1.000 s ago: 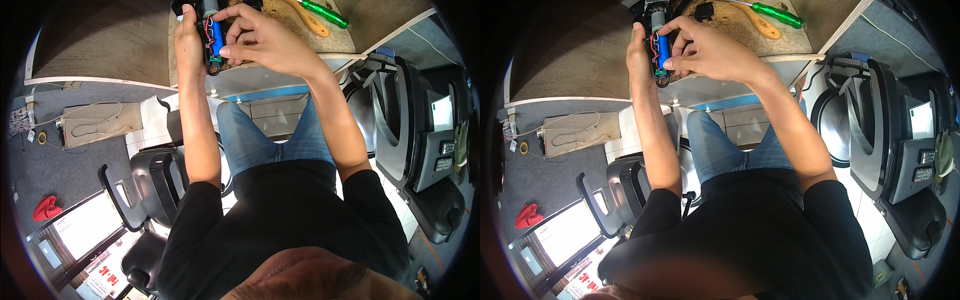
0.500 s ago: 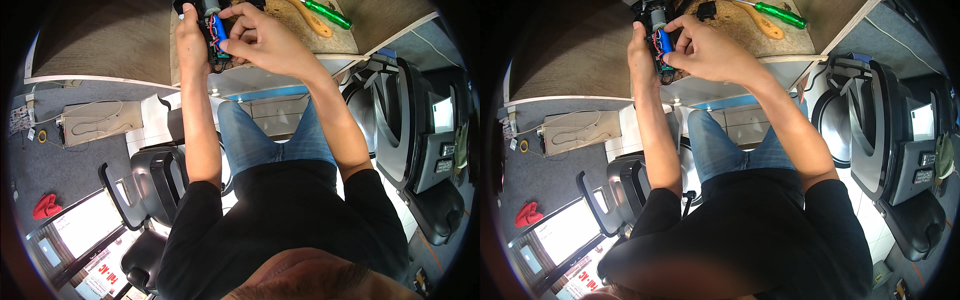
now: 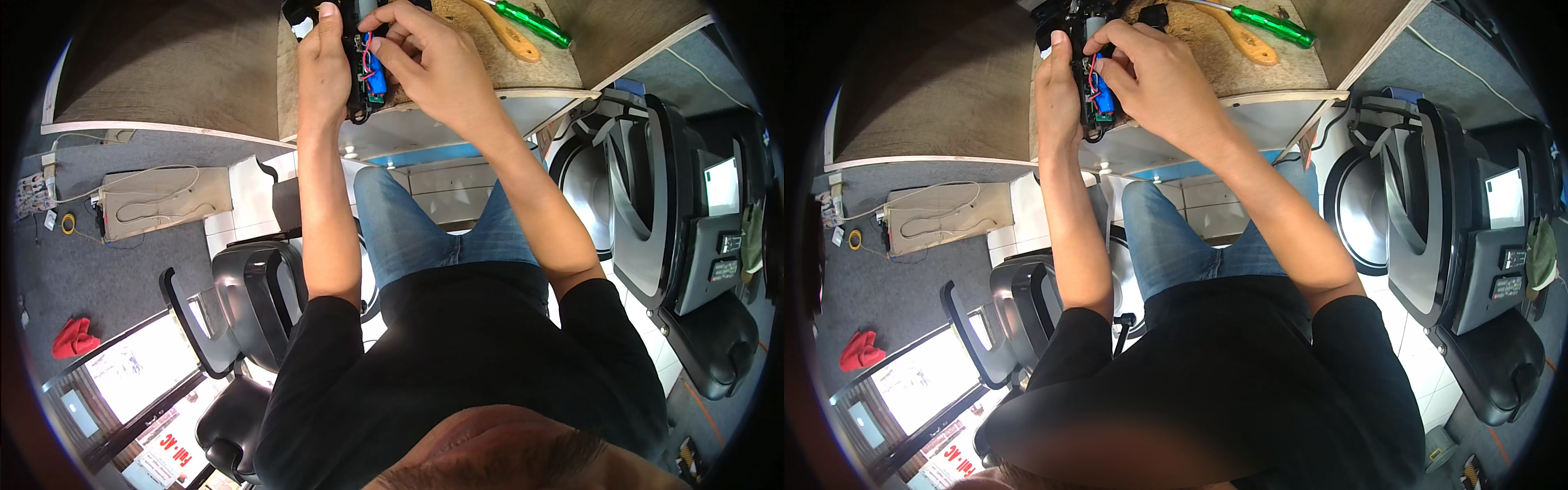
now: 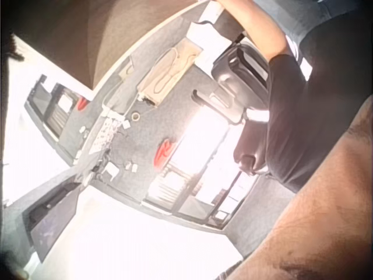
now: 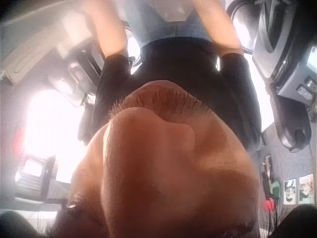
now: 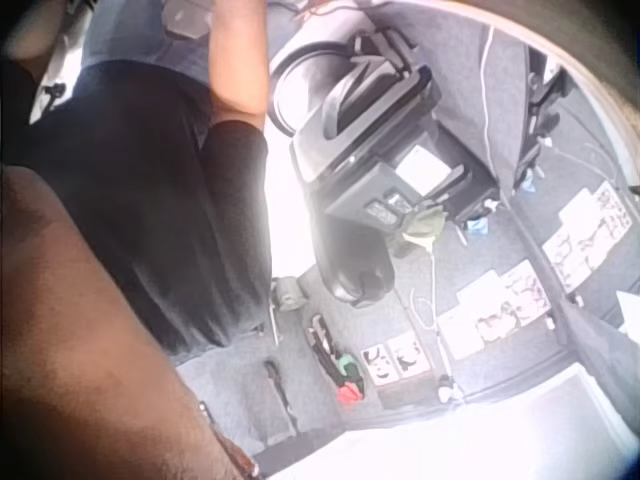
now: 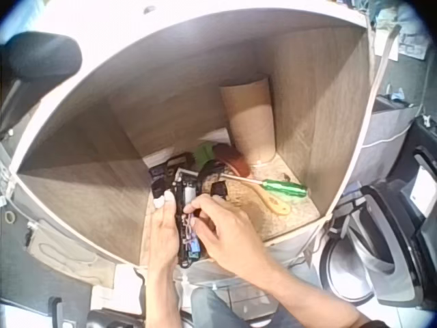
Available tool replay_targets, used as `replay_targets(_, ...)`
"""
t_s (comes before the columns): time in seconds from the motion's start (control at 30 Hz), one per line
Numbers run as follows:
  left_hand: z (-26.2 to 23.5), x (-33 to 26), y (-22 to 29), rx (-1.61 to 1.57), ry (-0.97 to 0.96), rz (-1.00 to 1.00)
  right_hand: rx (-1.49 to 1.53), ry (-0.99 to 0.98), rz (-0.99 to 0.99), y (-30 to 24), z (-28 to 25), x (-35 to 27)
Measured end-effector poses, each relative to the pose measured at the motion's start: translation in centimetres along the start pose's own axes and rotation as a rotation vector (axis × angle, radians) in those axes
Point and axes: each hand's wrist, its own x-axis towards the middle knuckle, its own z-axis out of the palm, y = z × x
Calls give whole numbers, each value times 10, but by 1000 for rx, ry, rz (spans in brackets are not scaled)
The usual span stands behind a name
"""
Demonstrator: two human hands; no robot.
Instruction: The person uses a screwdriver to remove screws from a hair clipper, opens the casing, and handles the internal motor and battery components before reassembling parts of the device.
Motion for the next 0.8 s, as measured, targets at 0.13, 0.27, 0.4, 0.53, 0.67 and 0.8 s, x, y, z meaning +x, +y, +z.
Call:
replay_targets(0.13, 0, -1, -1, -14, -3, 4, -74, 87, -69, 1, 5, -3)
replay_targets(0.27, -1, 1, -2, -8, 17, 3, -174, 166, -104, -5, 10, -9)
replay_targets(0.4, 1, 0, -1, -22, 5, -2, -163, 193, -119, -1, 14, -8)
replay_targets(0.53, -1, 3, -4, -48, -2, 2, -173, 227, -145, 0, 14, -6)
replay_targets(0.67, 2, 0, 2, -35, 38, -51, -18, 67, 33, -10, -1, 9)
replay_targets(0.8, 3, -2, 5, 35, 18, -29, -171, -135, -74, -3, -33, 33)
